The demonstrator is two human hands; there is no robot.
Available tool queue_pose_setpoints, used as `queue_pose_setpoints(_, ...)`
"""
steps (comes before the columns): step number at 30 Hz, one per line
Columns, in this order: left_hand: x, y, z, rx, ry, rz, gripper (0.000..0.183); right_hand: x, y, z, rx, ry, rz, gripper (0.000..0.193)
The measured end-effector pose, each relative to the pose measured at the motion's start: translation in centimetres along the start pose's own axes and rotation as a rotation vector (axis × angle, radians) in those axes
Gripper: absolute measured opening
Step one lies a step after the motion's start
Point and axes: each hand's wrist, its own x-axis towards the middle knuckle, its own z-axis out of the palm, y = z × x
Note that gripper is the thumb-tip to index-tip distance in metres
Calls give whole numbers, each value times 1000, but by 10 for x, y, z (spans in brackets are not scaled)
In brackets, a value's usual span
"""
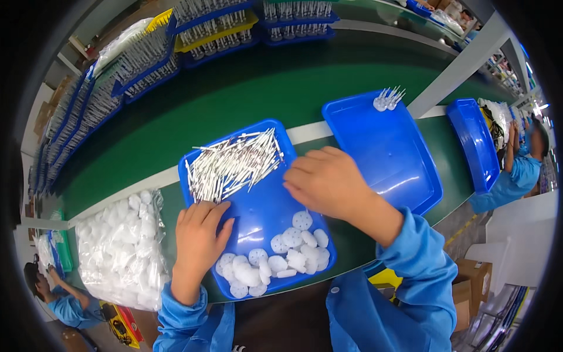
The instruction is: The person inserts white plastic sticks into white cotton bobbins one by one. They pick up a bobbin and a stick, insert the stick into the bobbin, and place the finished swab into a blue tray. The process is repeated continuously throughout the video.
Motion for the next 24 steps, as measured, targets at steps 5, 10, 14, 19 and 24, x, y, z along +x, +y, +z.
queue_pose_setpoints(5, -14, 20, -28, -298, -212, 62, 31, 26, -10, 47, -243, -116, -118, 9)
queue_pose_setpoints(10, -28, 23, -38, -338, -467, 118, 43, 31, -12, 50, -286, -130, -174, 14)
queue_pose_setpoints(14, -20, 32, -40, -403, -409, 202, 45, 22, -24, 37, 19, 48, 90, 24)
queue_pose_setpoints(19, -26, 29, -36, -523, -332, 266, 40, 4, -39, 39, 662, 141, 434, 14)
queue_pose_setpoints(24, -46, 20, -17, -568, -345, 272, 36, 0, -30, 48, 889, 204, 484, 15)
